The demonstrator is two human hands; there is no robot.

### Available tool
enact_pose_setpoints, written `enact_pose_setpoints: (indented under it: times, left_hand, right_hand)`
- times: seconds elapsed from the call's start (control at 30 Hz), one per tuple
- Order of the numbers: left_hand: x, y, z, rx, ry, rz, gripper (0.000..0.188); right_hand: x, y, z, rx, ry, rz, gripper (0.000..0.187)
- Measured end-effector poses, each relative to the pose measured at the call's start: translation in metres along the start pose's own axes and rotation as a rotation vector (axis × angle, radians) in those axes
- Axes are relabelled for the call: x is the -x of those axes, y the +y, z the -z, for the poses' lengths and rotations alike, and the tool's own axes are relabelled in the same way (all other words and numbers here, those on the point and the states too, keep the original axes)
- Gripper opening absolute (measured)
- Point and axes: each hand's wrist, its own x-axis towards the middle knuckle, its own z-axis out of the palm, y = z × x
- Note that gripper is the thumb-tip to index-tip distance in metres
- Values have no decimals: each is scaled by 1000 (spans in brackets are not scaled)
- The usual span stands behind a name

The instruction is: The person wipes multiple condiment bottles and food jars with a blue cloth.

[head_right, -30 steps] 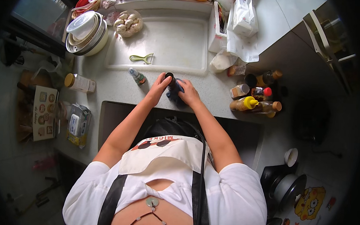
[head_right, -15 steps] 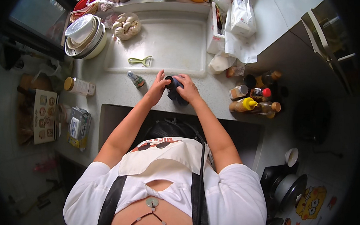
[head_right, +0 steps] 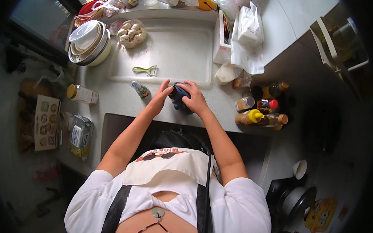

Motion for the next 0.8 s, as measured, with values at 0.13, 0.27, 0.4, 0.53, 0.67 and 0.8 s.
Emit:
enact_pose_setpoints:
  times: [0.13,0.27,0.4,0.53,0.67,0.8]
  left_hand:
    - [6,12,-2,-47,65,129,88]
    - [10,21,-5,-93,33,238,92]
    - [6,8,1,-169,112,244,95]
    - [22,15,-5,-217,167,199,83]
    - [30,14,-9,-68,162,260,79]
    - [37,20,-22,138,257,469,86]
  right_hand:
    - [-3,11,-10,20,-100,-19,51]
    - [-1,30,-18,200,-216,-171,48]
    - [2,35,-16,308,-293,-253,47]
    - [-9,20,-6,166,-188,-166,46]
    - [-21,-6,3,37,-122,33,49]
    - [-19,-2,0,61,-168,65,49]
